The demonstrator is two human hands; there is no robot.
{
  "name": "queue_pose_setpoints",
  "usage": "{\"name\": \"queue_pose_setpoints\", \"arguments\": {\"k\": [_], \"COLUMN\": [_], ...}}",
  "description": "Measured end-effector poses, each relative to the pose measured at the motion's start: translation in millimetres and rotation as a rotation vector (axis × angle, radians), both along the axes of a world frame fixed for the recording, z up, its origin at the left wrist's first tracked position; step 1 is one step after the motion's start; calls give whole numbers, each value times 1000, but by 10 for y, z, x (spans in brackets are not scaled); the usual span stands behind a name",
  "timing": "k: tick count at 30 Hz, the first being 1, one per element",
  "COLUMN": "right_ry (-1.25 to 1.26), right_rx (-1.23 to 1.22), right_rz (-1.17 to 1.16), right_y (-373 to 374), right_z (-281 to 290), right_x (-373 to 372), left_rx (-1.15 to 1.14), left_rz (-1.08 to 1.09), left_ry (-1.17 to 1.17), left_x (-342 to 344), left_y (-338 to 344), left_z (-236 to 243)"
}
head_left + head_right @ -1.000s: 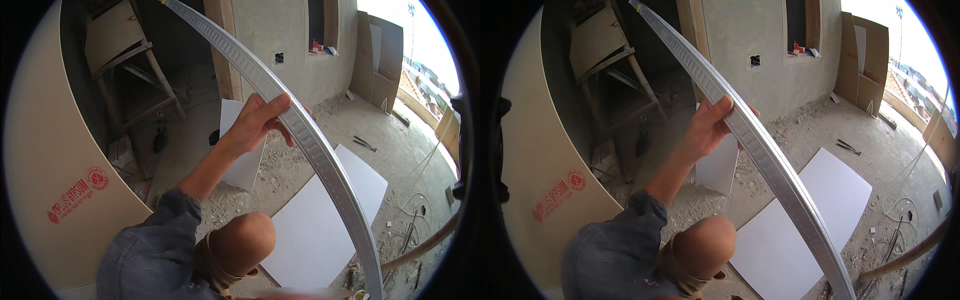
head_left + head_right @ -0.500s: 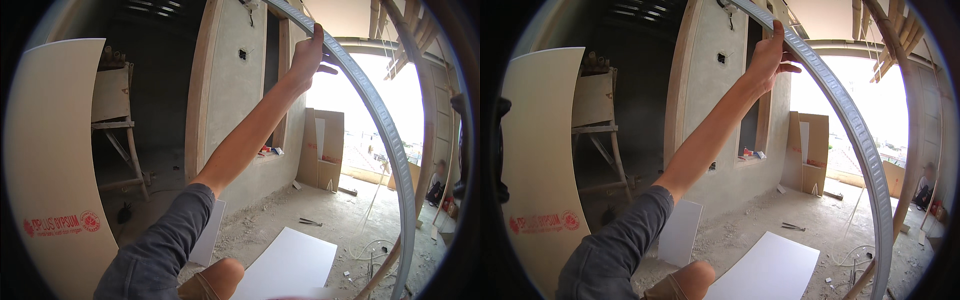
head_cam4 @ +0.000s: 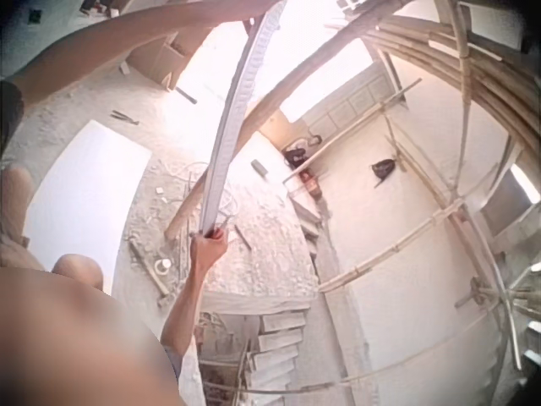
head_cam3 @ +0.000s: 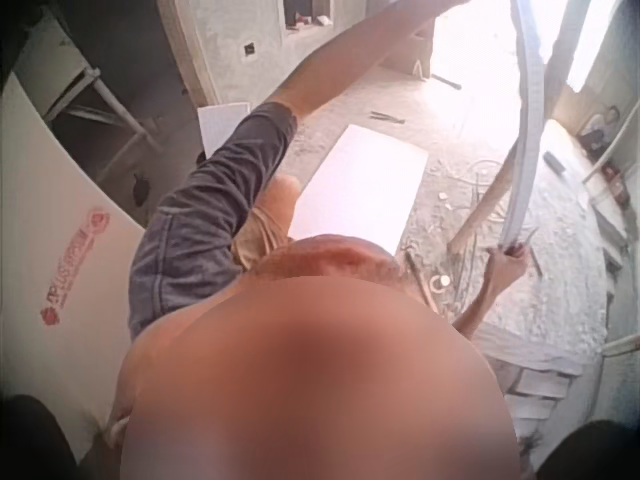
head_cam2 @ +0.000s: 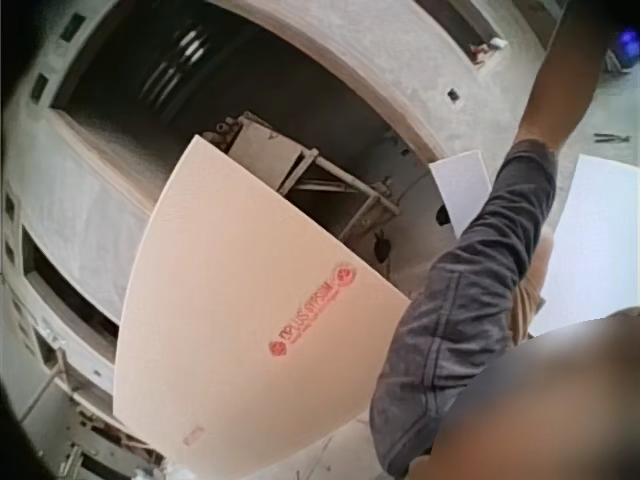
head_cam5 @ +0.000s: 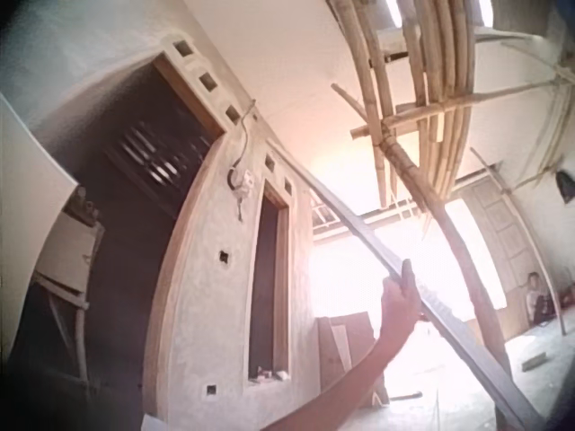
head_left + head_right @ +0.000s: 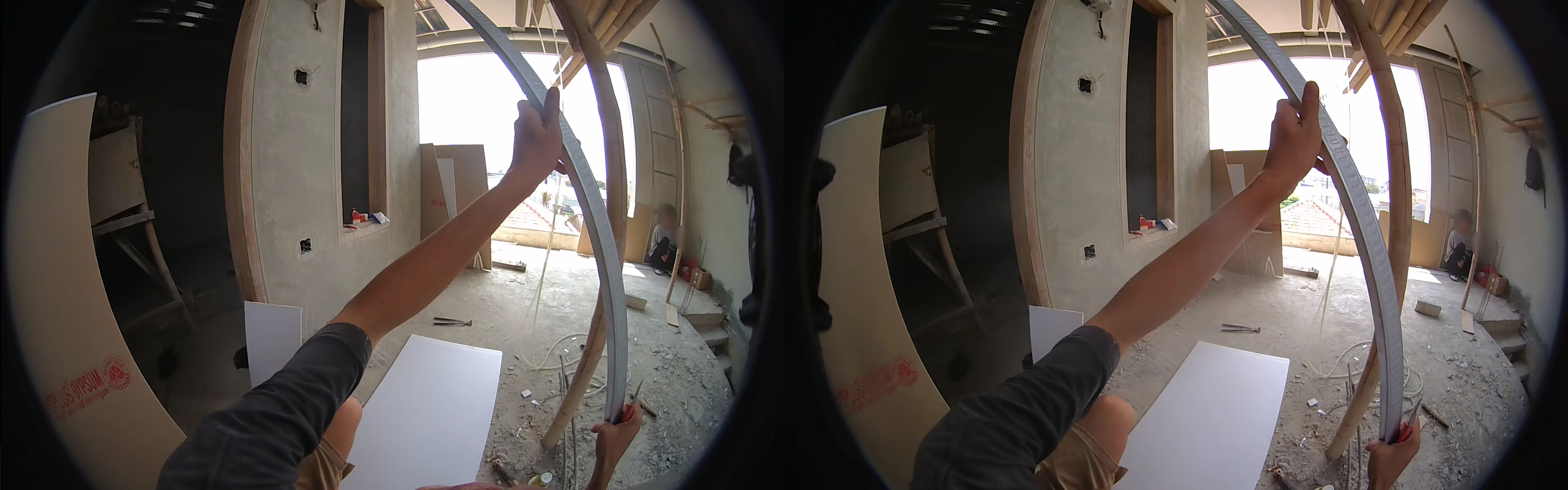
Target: The person measures and cuts a large drywall sheet on the floor using a metal straightedge and utility knife. They score the surface, snap the board, and cut the backside to separate a rectangular piece, then hand it to a coworker.
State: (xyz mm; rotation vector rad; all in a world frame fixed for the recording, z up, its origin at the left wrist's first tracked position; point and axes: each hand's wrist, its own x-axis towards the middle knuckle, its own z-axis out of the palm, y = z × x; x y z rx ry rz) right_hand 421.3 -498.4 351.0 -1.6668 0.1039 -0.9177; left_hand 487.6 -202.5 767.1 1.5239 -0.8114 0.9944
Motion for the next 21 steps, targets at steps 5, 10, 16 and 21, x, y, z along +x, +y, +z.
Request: {"name": "queue_pose_setpoints", "arguments": {"k": [5,10,16,21], "right_ry": [-7,131,115,186], "right_rx": [-188,-294,-493,-553], "right_rz": [-154,-134,-139,-167], "right_y": [200,509,1187,1833], "right_z": [436,980,1326,1298], "right_x": [71,209,513,749], "left_rx": [48,183,-98,-80], "left_rz": [41,24,-51,-90], "left_ry": [75,290,307,294], "left_x": [436,947,2000,2768], "left_y": [-82,104,678,1376], "left_z": [46,-278,-658,-1019]}}
